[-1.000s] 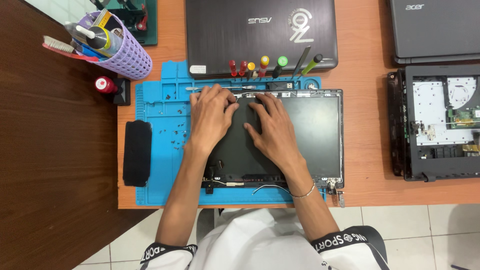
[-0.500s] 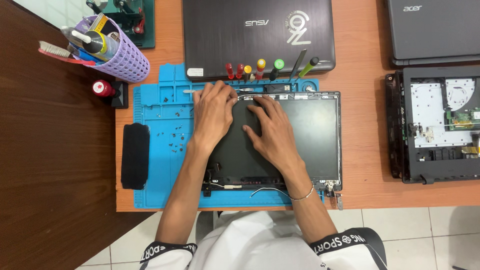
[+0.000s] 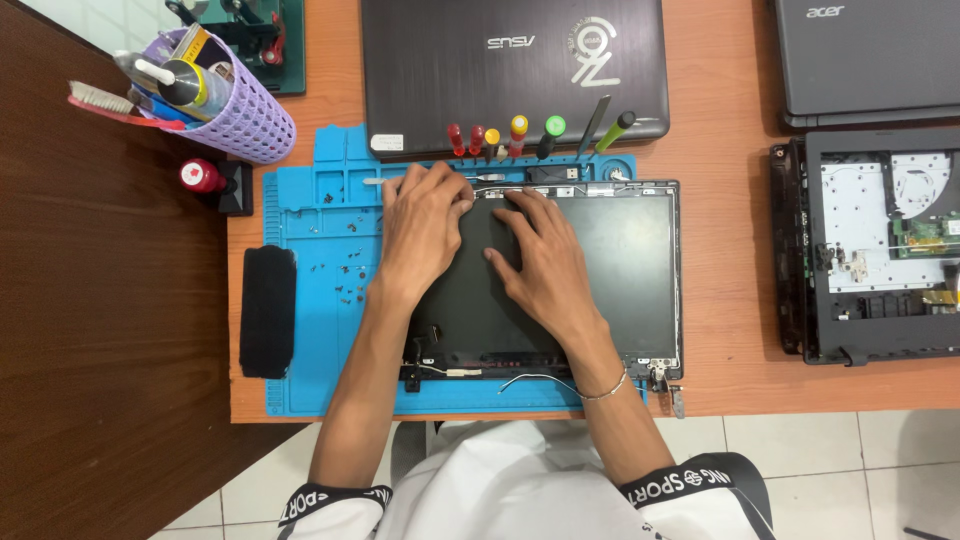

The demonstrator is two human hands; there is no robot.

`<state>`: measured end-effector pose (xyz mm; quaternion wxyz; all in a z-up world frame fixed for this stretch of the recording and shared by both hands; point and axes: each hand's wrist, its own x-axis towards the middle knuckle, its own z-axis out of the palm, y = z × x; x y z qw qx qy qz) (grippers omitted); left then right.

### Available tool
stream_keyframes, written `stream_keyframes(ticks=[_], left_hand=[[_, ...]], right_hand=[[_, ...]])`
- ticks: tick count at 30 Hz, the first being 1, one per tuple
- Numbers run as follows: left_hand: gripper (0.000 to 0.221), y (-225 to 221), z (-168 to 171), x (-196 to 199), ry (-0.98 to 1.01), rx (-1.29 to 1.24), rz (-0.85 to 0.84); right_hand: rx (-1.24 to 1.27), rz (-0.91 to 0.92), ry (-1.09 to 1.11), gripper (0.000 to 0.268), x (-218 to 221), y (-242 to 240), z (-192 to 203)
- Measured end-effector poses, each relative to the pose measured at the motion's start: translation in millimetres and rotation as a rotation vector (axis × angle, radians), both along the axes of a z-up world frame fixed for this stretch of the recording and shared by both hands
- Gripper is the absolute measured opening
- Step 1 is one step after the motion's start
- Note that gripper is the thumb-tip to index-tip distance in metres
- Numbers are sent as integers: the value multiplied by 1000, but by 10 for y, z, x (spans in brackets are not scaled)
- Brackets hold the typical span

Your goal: The person assembles a laptop by securing the screen assembly to the base and using a screwdriver to tighten screws into the hinges.

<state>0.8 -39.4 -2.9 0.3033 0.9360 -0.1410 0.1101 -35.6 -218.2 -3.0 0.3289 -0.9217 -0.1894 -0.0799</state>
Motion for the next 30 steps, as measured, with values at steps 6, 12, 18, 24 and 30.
stream_keyframes(ticks=[6,12,18,24,30], left_hand=[[2,-24,-11,37,-10,-73,-4],[3,-55,-6,47,-9,-130,20],[3,-66,10,42,-43,-140,74],[6,-71,-1,14,14,-77,81],[7,-115,0,13,29,-150,57]], right_hand=[[-2,3,-14,47,3,-3,-5],[4,3,-2,48,0,-3,16],[23,4,2,48,-3,-8,25],[58,-4,17,47,1,-18,-13],[84,-14,4,46,-3,-25,-45]])
